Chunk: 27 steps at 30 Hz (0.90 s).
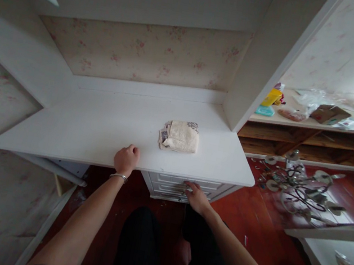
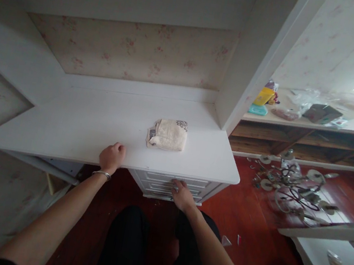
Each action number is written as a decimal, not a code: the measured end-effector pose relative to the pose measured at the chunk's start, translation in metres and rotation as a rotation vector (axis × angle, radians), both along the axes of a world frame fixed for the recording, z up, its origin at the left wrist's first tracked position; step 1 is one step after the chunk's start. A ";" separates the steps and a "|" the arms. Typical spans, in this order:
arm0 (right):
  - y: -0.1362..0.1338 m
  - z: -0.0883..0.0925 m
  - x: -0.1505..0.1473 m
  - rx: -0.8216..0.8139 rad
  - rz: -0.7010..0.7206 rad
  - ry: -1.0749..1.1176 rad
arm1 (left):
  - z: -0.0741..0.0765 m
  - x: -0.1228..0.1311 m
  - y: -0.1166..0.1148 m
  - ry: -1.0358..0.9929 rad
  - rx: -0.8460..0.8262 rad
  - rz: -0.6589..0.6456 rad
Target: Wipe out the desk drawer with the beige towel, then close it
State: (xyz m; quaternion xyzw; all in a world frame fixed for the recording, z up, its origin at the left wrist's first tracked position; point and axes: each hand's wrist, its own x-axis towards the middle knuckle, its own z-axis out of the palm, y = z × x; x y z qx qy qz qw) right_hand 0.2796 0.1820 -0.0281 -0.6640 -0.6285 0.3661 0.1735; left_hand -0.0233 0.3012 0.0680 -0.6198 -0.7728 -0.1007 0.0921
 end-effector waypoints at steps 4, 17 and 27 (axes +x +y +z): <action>0.003 -0.004 -0.002 0.001 0.030 -0.019 | 0.002 0.000 -0.001 -0.021 -0.013 0.003; -0.008 0.000 -0.012 0.052 -0.039 -0.083 | 0.003 -0.002 -0.001 -0.048 -0.011 -0.023; -0.009 0.006 -0.016 0.033 -0.066 -0.105 | 0.006 -0.002 -0.003 -0.062 -0.023 -0.030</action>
